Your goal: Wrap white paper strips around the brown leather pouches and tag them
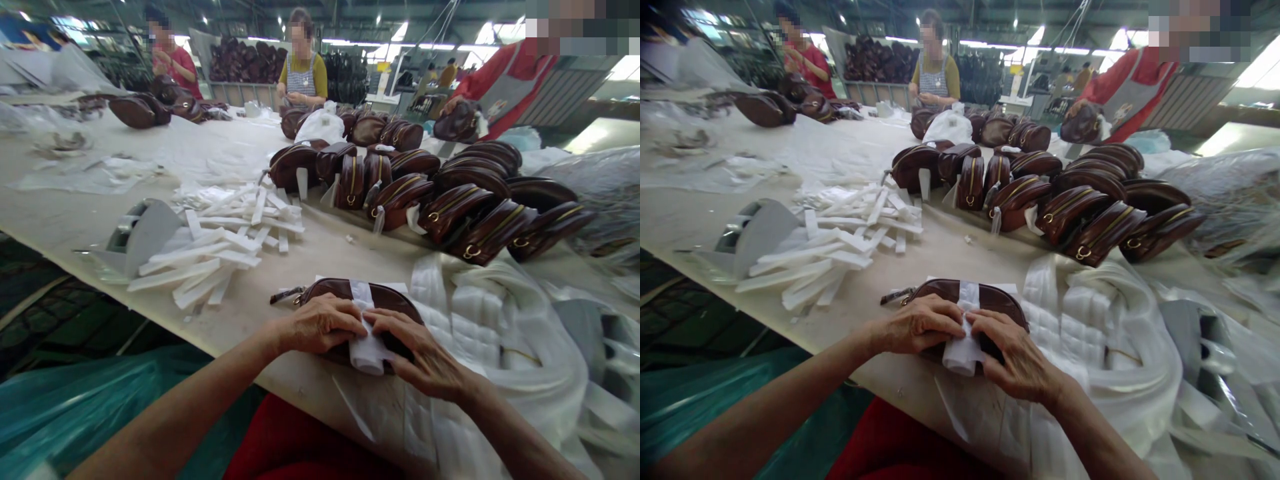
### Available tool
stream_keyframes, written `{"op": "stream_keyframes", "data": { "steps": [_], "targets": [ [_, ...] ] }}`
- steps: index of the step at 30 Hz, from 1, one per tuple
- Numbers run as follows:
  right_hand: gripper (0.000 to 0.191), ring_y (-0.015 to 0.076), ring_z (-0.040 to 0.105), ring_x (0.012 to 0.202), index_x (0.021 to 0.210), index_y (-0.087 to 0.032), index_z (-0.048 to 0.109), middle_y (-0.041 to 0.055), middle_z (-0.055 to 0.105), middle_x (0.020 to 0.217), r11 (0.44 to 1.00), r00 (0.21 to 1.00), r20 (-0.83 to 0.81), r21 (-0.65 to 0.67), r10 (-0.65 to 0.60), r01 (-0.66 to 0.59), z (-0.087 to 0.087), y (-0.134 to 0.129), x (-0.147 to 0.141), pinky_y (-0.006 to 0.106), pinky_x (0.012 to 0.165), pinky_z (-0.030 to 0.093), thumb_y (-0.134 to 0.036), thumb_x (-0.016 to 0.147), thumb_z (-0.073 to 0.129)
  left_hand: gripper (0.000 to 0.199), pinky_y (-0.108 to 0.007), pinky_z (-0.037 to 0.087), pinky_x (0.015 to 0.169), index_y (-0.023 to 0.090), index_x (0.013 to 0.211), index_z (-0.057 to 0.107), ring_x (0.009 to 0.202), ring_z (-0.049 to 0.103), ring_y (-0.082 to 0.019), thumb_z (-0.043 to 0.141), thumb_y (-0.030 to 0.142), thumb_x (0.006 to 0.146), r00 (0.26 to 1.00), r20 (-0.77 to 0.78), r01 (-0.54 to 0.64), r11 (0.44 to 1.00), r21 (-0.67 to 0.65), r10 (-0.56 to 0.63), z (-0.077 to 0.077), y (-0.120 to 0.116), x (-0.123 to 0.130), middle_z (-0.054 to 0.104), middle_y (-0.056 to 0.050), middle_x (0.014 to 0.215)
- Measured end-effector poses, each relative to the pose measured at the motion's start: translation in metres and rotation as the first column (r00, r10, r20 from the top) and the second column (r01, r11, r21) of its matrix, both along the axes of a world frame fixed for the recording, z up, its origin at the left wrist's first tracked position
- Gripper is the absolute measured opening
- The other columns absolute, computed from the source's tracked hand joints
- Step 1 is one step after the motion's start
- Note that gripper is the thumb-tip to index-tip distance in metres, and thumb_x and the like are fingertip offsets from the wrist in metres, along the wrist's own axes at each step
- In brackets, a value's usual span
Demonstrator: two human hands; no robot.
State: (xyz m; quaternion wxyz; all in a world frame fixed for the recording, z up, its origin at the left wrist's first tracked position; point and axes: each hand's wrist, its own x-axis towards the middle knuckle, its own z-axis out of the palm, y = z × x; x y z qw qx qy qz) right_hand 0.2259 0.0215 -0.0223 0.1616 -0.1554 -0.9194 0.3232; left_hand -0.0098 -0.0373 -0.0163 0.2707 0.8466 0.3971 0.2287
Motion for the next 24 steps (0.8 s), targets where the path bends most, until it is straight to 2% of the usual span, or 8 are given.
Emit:
{"op": "stream_keyframes", "data": {
  "steps": [3,6,8,10,13,15,20,24],
  "targets": [
    [0.042,0.0247,0.041,0.129,0.117,-0.02,0.05,0.0115,0.051,0.134,0.999,0.997,0.063,-0.006,0.039,-0.039,0.002,0.001,0.005,0.043,0.103,0.039,-0.018,0.075,0.053,0.038,-0.028,0.033,0.098,0.023,0.11,0.061,0.108,0.054,-0.016,0.056,0.007,0.076,0.998,-0.029,0.055,0.998,0.041,-0.054,0.001,-0.001,-0.004,0.059,-0.001,0.118],
    [0.053,0.0249,0.041,0.129,0.123,-0.019,0.046,0.0138,0.05,0.135,0.996,0.997,0.047,0.061,0.062,-0.065,0.001,-0.001,0.005,0.043,0.103,0.039,-0.016,0.072,0.058,0.048,-0.031,0.034,0.1,0.022,0.116,0.055,0.113,0.051,-0.019,0.065,0.014,0.07,0.99,-0.099,0.107,0.991,0.074,-0.099,0.002,-0.002,-0.005,0.053,-0.003,0.125],
    [0.056,0.0254,0.043,0.128,0.125,-0.017,0.044,0.0161,0.051,0.132,0.99,0.998,0.008,0.128,0.066,-0.067,-0.001,-0.003,0.003,0.044,0.102,0.041,-0.015,0.071,0.059,0.046,-0.033,0.037,0.097,0.019,0.115,0.053,0.112,0.051,-0.022,0.069,0.026,0.072,0.979,-0.184,0.113,0.985,0.129,-0.089,0.001,-0.005,-0.002,0.053,-0.007,0.126],
    [0.057,0.0257,0.044,0.127,0.125,-0.015,0.043,0.0173,0.053,0.13,0.979,0.998,-0.022,0.195,0.059,-0.053,-0.005,-0.005,0.0,0.045,0.101,0.042,-0.011,0.069,0.056,0.038,-0.034,0.041,0.09,0.016,0.111,0.053,0.109,0.053,-0.023,0.065,0.032,0.078,0.963,-0.264,0.106,0.968,0.226,-0.044,-0.002,-0.009,0.003,0.055,-0.01,0.121],
    [0.062,0.0261,0.045,0.126,0.126,-0.011,0.042,0.0186,0.053,0.129,0.949,0.997,-0.046,0.31,0.064,-0.047,-0.01,-0.009,-0.002,0.046,0.1,0.043,-0.006,0.065,0.048,0.021,-0.034,0.044,0.086,0.012,0.105,0.053,0.112,0.051,-0.023,0.049,0.024,0.088,0.945,-0.326,0.114,0.906,0.407,0.028,-0.008,-0.015,0.011,0.055,-0.014,0.123],
    [0.067,0.0278,0.043,0.127,0.13,-0.007,0.04,0.0204,0.053,0.129,0.92,0.996,-0.024,0.386,0.082,-0.066,-0.011,-0.009,-0.001,0.047,0.1,0.044,-0.006,0.064,0.046,0.022,-0.034,0.044,0.09,0.01,0.107,0.053,0.121,0.046,-0.024,0.04,0.02,0.092,0.929,-0.367,0.145,0.861,0.487,0.051,-0.01,-0.018,0.013,0.049,-0.017,0.131],
    [0.066,0.0318,0.039,0.13,0.132,0.002,0.04,0.0252,0.049,0.131,0.871,0.983,0.103,0.456,0.151,-0.181,-0.013,-0.004,0.005,0.048,0.1,0.045,-0.006,0.067,0.045,0.028,-0.037,0.044,0.095,0.01,0.118,0.048,0.125,0.045,-0.026,0.035,0.017,0.094,0.865,-0.498,0.249,0.818,0.518,0.052,-0.009,-0.022,0.012,0.045,-0.02,0.135],
    [0.053,0.032,0.028,0.136,0.13,0.003,0.042,0.0265,0.049,0.131,0.845,0.976,0.089,0.488,0.201,-0.218,-0.028,-0.001,0.007,0.05,0.1,0.045,-0.004,0.078,0.044,0.029,-0.039,0.047,0.092,0.01,0.118,0.049,0.122,0.048,-0.031,0.044,0.021,0.091,0.871,-0.489,0.277,0.778,0.564,0.044,-0.023,-0.024,0.011,0.047,-0.023,0.132]
  ]
}}
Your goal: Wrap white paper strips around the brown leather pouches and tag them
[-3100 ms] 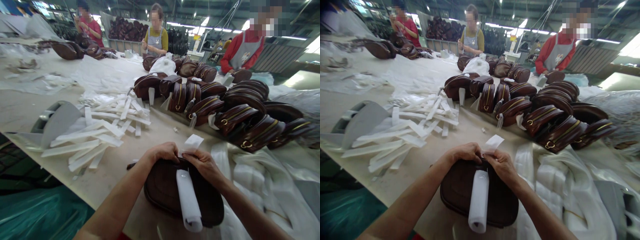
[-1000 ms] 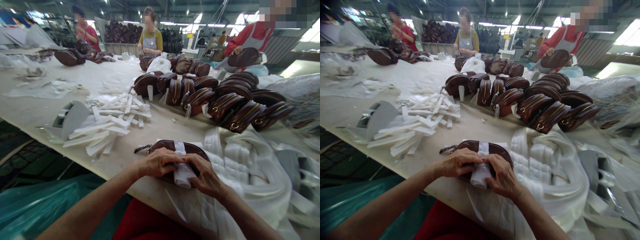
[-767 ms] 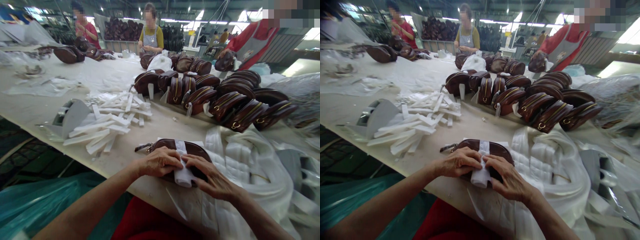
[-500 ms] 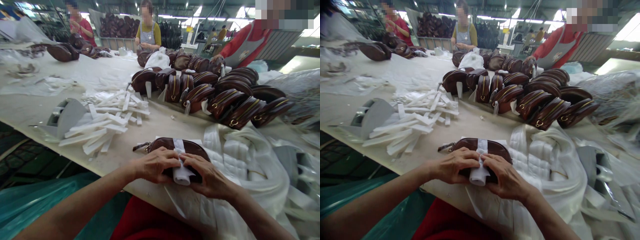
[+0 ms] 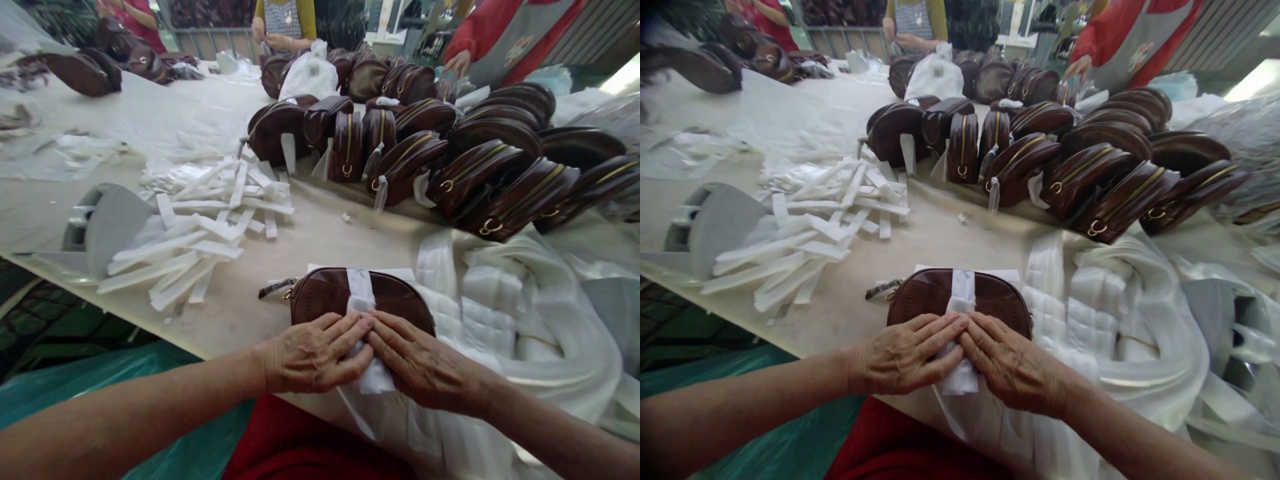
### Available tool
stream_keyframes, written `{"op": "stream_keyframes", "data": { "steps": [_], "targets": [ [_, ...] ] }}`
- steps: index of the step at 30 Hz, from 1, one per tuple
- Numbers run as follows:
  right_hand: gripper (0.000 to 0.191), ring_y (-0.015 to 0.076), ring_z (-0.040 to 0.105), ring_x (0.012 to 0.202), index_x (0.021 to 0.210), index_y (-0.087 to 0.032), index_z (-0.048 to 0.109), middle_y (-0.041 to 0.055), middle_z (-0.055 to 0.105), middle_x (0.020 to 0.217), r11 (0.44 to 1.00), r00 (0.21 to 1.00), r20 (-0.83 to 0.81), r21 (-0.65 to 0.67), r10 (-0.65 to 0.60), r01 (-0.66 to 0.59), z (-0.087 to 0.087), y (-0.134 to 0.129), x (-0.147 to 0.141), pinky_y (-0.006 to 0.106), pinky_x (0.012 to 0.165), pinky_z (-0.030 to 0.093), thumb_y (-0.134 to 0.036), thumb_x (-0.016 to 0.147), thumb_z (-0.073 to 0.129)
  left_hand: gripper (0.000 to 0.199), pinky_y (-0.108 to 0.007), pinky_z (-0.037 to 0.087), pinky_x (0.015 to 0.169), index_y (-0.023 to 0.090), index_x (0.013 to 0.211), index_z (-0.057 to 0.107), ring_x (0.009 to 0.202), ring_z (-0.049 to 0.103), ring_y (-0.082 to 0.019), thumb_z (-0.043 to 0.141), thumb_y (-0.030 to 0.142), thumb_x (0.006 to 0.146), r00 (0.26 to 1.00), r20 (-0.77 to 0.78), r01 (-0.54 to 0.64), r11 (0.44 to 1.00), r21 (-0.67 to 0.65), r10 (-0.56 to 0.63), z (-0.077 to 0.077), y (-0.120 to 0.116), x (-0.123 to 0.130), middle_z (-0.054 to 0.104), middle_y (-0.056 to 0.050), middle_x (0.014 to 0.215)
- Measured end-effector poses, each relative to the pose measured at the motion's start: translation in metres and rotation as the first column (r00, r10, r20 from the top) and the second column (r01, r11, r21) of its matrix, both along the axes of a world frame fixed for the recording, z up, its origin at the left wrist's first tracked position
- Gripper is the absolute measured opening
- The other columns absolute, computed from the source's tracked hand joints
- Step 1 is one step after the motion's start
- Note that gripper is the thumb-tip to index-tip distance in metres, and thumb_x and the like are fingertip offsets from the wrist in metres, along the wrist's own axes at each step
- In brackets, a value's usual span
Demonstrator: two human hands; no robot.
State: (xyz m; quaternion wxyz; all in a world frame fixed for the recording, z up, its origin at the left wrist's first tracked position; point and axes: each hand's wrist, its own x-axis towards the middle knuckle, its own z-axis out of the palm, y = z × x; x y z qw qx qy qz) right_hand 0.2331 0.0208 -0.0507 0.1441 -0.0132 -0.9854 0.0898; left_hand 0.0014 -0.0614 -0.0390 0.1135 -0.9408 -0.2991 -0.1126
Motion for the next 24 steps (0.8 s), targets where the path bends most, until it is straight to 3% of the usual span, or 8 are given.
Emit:
{"op": "stream_keyframes", "data": {
  "steps": [4,7,12,17,21,24],
  "targets": [
    [0.039,0.0328,0.021,0.138,0.123,0.0,0.05,0.024,0.053,0.128,0.999,0.998,-0.055,0.045,0.028,-0.025,-0.021,0.001,0.0,0.05,0.097,0.049,-0.003,0.086,0.039,0.034,-0.043,0.045,0.094,0.01,0.119,0.049,0.121,0.048,-0.032,0.049,0.024,0.089,0.998,0.05,0.02,0.996,0.083,-0.024,-0.025,-0.001,0.001,0.047,-0.025,0.131],
    [0.037,0.034,0.02,0.138,0.121,0.0,0.052,0.0229,0.053,0.128,0.998,0.998,-0.057,0.06,0.01,-0.007,-0.028,0.001,0.0,0.048,0.095,0.051,-0.005,0.089,0.034,0.034,-0.043,0.044,0.095,0.01,0.119,0.049,0.122,0.047,-0.032,0.049,0.025,0.088,0.998,0.064,0.017,0.995,0.099,-0.023,-0.034,0.0,0.003,0.048,-0.024,0.13],
    [0.042,0.0336,0.02,0.138,0.127,0.002,0.046,0.0234,0.048,0.132,0.998,0.999,-0.043,0.061,0.016,-0.013,-0.031,0.001,0.002,0.048,0.099,0.048,-0.002,0.087,0.035,0.033,-0.041,0.044,0.095,0.013,0.12,0.049,0.122,0.046,-0.031,0.05,0.023,0.088,1.0,0.025,0.009,0.998,0.064,-0.011,-0.025,0.001,0.001,0.049,-0.021,0.13],
    [0.059,0.0317,0.021,0.138,0.137,0.002,0.033,0.0248,0.042,0.137,0.999,0.998,-0.057,-0.04,-0.015,0.013,-0.031,-0.001,0.0,0.051,0.102,0.044,-0.002,0.079,0.038,0.041,-0.04,0.041,0.099,0.02,0.127,0.045,0.125,0.043,-0.029,0.052,0.018,0.088,0.998,0.033,0.059,0.998,-0.015,-0.058,-0.021,0.001,-0.006,0.045,-0.016,0.134],
    [0.063,0.0297,0.026,0.137,0.139,-0.001,0.031,0.0239,0.042,0.138,0.997,0.995,-0.081,-0.057,-0.06,0.056,-0.024,-0.005,-0.001,0.049,0.101,0.045,-0.003,0.076,0.04,0.038,-0.04,0.037,0.103,0.026,0.125,0.047,0.128,0.04,-0.025,0.053,0.019,0.088,0.992,0.108,0.059,0.998,0.038,-0.063,-0.027,-0.002,-0.009,0.046,-0.011,0.131],
    [0.06,0.027,0.03,0.136,0.138,-0.007,0.033,0.019,0.046,0.137,0.988,0.981,-0.125,-0.046,-0.149,0.144,-0.017,-0.023,0.008,0.049,0.1,0.044,-0.001,0.078,0.037,0.036,-0.04,0.036,0.104,0.027,0.125,0.049,0.128,0.039,-0.024,0.05,0.019,0.09,0.995,0.09,0.042,0.997,0.06,-0.047,-0.028,-0.005,-0.009,0.046,-0.01,0.132]
  ]
}}
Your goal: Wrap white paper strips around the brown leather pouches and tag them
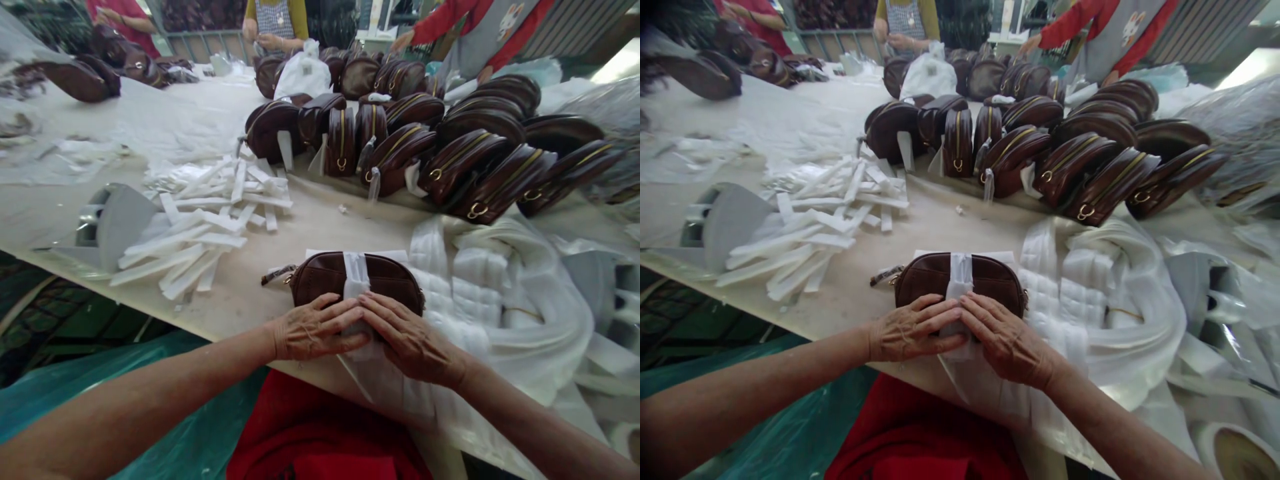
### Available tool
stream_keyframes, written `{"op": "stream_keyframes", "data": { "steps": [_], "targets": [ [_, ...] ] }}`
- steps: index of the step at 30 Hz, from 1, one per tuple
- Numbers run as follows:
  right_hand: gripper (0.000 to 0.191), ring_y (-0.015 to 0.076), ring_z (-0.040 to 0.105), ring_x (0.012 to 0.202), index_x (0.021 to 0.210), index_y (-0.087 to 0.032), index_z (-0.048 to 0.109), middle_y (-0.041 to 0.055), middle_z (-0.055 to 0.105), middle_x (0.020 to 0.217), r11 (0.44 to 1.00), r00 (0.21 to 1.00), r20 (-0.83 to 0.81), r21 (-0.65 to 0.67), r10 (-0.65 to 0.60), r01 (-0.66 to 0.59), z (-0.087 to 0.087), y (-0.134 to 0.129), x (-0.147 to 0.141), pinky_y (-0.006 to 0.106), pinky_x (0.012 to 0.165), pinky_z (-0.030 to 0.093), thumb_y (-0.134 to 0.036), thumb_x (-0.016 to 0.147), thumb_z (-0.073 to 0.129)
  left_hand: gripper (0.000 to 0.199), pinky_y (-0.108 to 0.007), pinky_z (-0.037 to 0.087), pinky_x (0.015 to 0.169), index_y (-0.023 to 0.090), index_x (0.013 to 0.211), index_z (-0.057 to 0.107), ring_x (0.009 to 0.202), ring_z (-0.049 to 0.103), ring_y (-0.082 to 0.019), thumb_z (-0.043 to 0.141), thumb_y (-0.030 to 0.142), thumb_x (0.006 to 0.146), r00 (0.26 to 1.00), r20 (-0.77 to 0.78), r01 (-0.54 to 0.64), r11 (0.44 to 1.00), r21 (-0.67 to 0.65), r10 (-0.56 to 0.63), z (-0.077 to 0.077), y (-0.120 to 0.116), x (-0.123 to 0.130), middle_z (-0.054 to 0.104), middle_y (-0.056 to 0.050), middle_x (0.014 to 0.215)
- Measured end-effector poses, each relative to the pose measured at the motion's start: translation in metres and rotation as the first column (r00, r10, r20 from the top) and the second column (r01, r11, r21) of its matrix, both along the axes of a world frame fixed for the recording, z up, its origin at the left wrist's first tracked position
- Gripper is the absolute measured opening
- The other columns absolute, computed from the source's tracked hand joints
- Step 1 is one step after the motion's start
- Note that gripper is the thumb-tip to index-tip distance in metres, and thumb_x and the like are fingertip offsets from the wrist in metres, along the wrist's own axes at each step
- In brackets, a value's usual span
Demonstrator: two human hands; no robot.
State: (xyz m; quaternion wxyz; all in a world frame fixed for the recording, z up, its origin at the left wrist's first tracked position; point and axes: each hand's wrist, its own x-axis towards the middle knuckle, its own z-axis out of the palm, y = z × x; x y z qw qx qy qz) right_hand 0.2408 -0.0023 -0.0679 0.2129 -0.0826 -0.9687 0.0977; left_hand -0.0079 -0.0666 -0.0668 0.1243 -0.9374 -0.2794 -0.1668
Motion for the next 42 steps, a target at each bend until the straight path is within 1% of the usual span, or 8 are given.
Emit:
{"op": "stream_keyframes", "data": {
  "steps": [7,12,20,22,27,30,36,42],
  "targets": [
    [0.028,0.0244,0.06,0.087,0.108,-0.01,0.055,0.0126,0.065,0.092,0.935,0.93,-0.116,-0.107,-0.35,0.339,-0.008,-0.087,0.011,0.04,0.075,0.049,-0.021,0.082,0.056,0.035,-0.038,0.039,0.1,0.024,0.126,0.049,0.122,0.043,-0.024,0.042,0.017,0.092,0.999,-0.02,0.032,0.999,-0.013,-0.032,0.003,0.001,0.0,0.052,-0.007,0.125],
    [0.032,0.0156,0.056,0.062,0.118,-0.012,0.051,0.0051,0.061,0.074,0.883,0.901,-0.204,-0.369,-0.383,0.291,-0.021,-0.108,-0.013,0.026,0.055,0.047,-0.008,0.088,0.04,0.036,-0.038,0.039,0.1,0.024,0.126,0.049,0.124,0.041,-0.023,0.042,0.016,0.092,0.999,-0.048,0.022,1.0,-0.02,-0.023,0.003,0.003,-0.001,0.051,-0.007,0.127],
    [0.022,0.0112,0.057,0.052,0.08,-0.017,0.064,-0.0004,0.06,0.061,0.426,0.856,-0.023,-0.874,-0.516,0.234,-0.017,-0.122,0.002,0.019,0.046,0.047,-0.034,0.089,0.051,0.033,-0.039,0.041,0.102,0.02,0.124,0.049,0.125,0.043,-0.024,0.042,0.014,0.093,0.999,0.011,0.032,0.999,0.038,-0.033,0.0,0.001,0.0,0.051,-0.009,0.127],
    [0.024,0.0118,0.06,0.054,0.085,-0.017,0.064,0.0007,0.063,0.063,0.459,0.874,-0.045,-0.863,-0.484,0.21,-0.014,-0.123,0.0,0.019,0.049,0.05,-0.035,0.089,0.05,0.034,-0.04,0.041,0.102,0.018,0.126,0.048,0.126,0.042,-0.025,0.042,0.014,0.092,0.999,0.005,0.033,0.999,0.04,-0.033,-0.001,0.0,0.0,0.051,-0.01,0.128],
    [0.033,0.0133,0.064,0.07,0.123,-0.017,0.053,0.0048,0.067,0.082,0.787,0.982,-0.085,-0.611,-0.17,0.084,0.005,-0.115,0.002,0.022,0.064,0.054,-0.026,0.092,0.044,0.033,-0.042,0.041,0.104,0.016,0.125,0.047,0.131,0.038,-0.028,0.043,0.014,0.092,0.999,-0.008,0.04,0.998,0.044,-0.039,-0.002,-0.001,-0.001,0.052,-0.012,0.127],
    [0.043,0.013,0.061,0.064,0.133,-0.017,0.042,0.0036,0.065,0.076,0.904,0.958,-0.166,-0.399,-0.234,0.152,0.013,-0.1,0.009,0.022,0.06,0.052,-0.014,0.09,0.042,0.031,-0.043,0.04,0.105,0.014,0.123,0.048,0.132,0.036,-0.027,0.042,0.015,0.093,0.999,-0.026,0.04,0.998,0.039,-0.039,-0.002,-0.002,-0.001,0.051,-0.014,0.129],
    [0.042,0.0221,0.059,0.099,0.123,-0.021,0.056,0.0114,0.062,0.109,0.905,0.878,-0.225,-0.054,-0.423,0.422,0.005,-0.06,-0.004,0.035,0.083,0.049,-0.006,0.084,0.048,0.03,-0.043,0.043,0.103,0.014,0.122,0.048,0.129,0.04,-0.029,0.046,0.018,0.092,0.999,0.022,0.042,0.998,0.054,-0.044,-0.003,-0.003,0.0,0.054,-0.014,0.126],
    [0.04,0.0226,0.058,0.103,0.125,-0.02,0.055,0.0096,0.067,0.108,0.908,0.877,-0.244,-0.043,-0.414,0.417,-0.004,-0.055,-0.016,0.039,0.089,0.041,-0.01,0.086,0.052,0.024,-0.046,0.041,0.103,0.008,0.114,0.049,0.129,0.041,-0.028,0.043,0.017,0.092,0.998,0.042,0.051,0.998,0.026,-0.052,-0.008,-0.002,-0.001,0.052,-0.021,0.127]
  ]
}}
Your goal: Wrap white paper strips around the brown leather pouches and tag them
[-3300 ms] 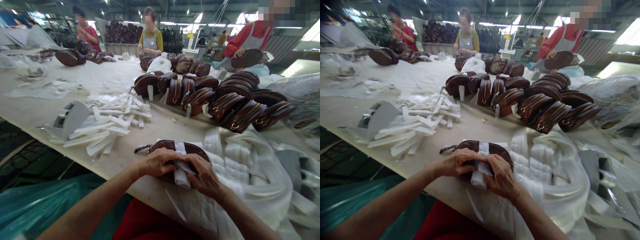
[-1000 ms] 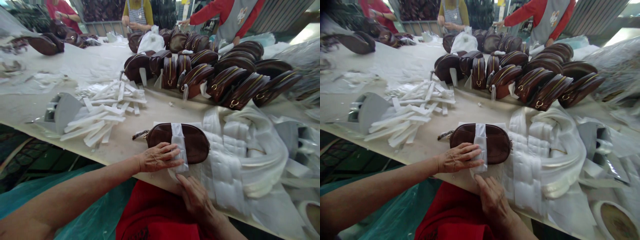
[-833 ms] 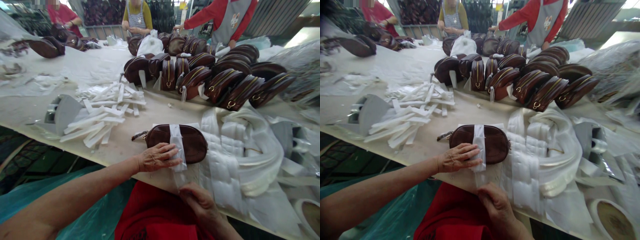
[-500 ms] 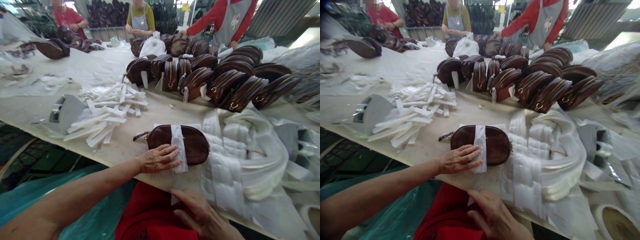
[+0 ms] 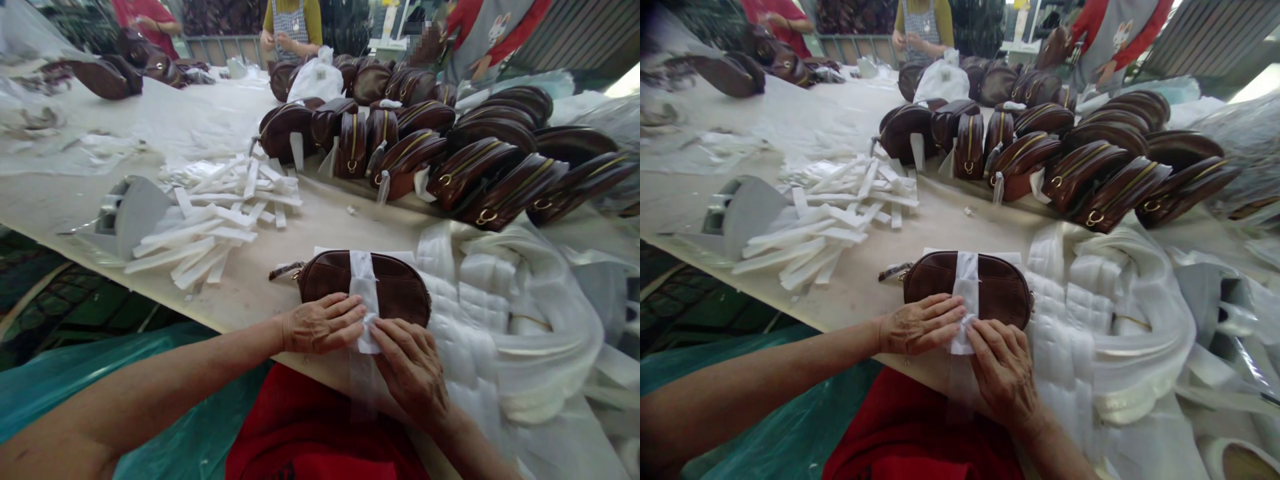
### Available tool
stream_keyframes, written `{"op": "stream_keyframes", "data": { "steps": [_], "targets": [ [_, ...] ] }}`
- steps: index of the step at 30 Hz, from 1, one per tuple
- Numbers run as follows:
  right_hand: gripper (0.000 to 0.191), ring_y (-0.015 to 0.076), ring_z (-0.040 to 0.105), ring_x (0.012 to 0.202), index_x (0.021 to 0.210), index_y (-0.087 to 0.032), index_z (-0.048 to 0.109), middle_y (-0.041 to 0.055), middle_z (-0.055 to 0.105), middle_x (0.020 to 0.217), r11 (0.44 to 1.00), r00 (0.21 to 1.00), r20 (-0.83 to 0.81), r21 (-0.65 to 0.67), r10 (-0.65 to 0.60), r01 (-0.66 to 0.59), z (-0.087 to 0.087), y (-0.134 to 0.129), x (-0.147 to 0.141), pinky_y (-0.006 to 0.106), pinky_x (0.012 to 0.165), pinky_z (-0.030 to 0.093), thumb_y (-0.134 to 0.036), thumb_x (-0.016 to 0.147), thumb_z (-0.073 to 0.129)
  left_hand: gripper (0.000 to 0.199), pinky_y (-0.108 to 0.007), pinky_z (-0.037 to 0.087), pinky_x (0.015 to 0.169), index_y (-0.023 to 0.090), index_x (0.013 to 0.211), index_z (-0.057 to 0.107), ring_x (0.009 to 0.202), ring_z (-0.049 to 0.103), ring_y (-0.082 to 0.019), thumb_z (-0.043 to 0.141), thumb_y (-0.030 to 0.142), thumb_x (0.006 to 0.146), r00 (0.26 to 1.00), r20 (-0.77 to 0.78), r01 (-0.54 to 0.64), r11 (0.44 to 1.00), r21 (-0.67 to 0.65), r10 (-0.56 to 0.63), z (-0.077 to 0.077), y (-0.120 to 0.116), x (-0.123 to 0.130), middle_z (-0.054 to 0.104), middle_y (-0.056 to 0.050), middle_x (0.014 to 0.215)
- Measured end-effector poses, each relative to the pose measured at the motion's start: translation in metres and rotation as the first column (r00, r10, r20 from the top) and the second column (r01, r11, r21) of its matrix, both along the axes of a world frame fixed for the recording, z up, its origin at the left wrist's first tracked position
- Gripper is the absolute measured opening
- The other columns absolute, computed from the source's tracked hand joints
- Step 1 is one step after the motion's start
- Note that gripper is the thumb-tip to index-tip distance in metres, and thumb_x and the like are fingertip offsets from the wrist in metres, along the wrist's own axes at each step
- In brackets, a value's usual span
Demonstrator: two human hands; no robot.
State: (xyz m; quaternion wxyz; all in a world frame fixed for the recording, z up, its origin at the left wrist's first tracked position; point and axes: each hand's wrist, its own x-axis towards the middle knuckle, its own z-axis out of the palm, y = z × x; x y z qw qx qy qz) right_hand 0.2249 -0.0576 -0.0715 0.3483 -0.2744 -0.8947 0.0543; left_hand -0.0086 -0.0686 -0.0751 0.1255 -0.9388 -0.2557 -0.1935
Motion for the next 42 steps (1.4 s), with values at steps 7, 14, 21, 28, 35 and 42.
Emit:
{"op": "stream_keyframes", "data": {
  "steps": [7,14,21,28,35,42],
  "targets": [
    [0.044,0.0209,0.059,0.104,0.127,-0.02,0.053,0.0093,0.068,0.106,0.997,0.999,0.023,0.064,0.04,-0.041,-0.001,0.001,-0.001,0.038,0.092,0.042,-0.007,0.085,0.051,0.028,-0.043,0.044,0.101,0.007,0.116,0.049,0.124,0.046,-0.028,0.039,0.016,0.092,0.999,0.053,-0.013,1.0,0.025,0.011,0.002,0.001,0.002,0.056,-0.018,0.121],
    [0.037,0.0219,0.056,0.114,0.118,-0.013,0.057,0.0129,0.067,0.11,0.979,0.981,0.03,0.063,0.193,-0.194,-0.004,0.007,0.001,0.038,0.094,0.045,-0.002,0.084,0.048,0.026,-0.041,0.044,0.101,0.009,0.113,0.054,0.111,0.053,-0.024,0.046,0.014,0.089,0.996,0.094,-0.015,0.998,0.059,0.01,0.001,0.002,0.003,0.057,-0.011,0.111],
    [0.027,0.0204,0.057,0.112,0.109,-0.014,0.062,0.0118,0.068,0.107,0.969,0.974,0.051,0.096,0.222,-0.226,-0.001,0.011,0.004,0.038,0.093,0.045,-0.006,0.088,0.046,0.026,-0.041,0.042,0.103,0.013,0.114,0.052,0.116,0.048,-0.024,0.047,0.019,0.089,0.995,0.094,0.029,1.0,-0.004,-0.028,0.004,0.003,-0.001,0.056,-0.01,0.114],
    [0.025,0.0218,0.056,0.113,0.106,-0.014,0.064,0.0119,0.068,0.107,0.968,0.977,0.07,0.137,0.203,-0.211,-0.008,0.007,0.004,0.039,0.092,0.044,-0.009,0.091,0.046,0.03,-0.04,0.038,0.102,0.013,0.108,0.057,0.116,0.047,-0.023,0.05,0.03,0.085,0.934,0.338,0.058,0.889,-0.455,0.112,0.021,-0.007,0.007,0.056,-0.013,0.115],
    [0.026,0.0225,0.054,0.117,0.107,-0.014,0.063,0.0142,0.065,0.112,0.974,0.98,0.03,0.107,0.198,-0.2,-0.012,0.005,0.003,0.039,0.094,0.044,-0.006,0.087,0.048,0.024,-0.031,0.035,0.084,0.017,0.073,0.062,0.092,0.052,-0.015,0.057,0.036,0.088,0.835,0.381,-0.146,0.827,-0.542,0.397,0.019,-0.005,0.028,0.061,-0.003,0.096],
    [0.036,0.0205,0.055,0.114,0.108,-0.013,0.059,0.0119,0.065,0.107,0.978,0.978,-0.073,-0.059,0.195,-0.199,-0.007,-0.012,0.023,0.038,0.096,0.043,0.002,0.081,0.041,0.017,-0.03,0.034,0.084,0.023,0.1,0.065,0.097,0.049,-0.017,0.061,0.032,0.086,0.89,0.255,-0.217,0.845,-0.489,0.377,0.025,-0.006,0.028,0.058,-0.003,0.1]
  ]
}}
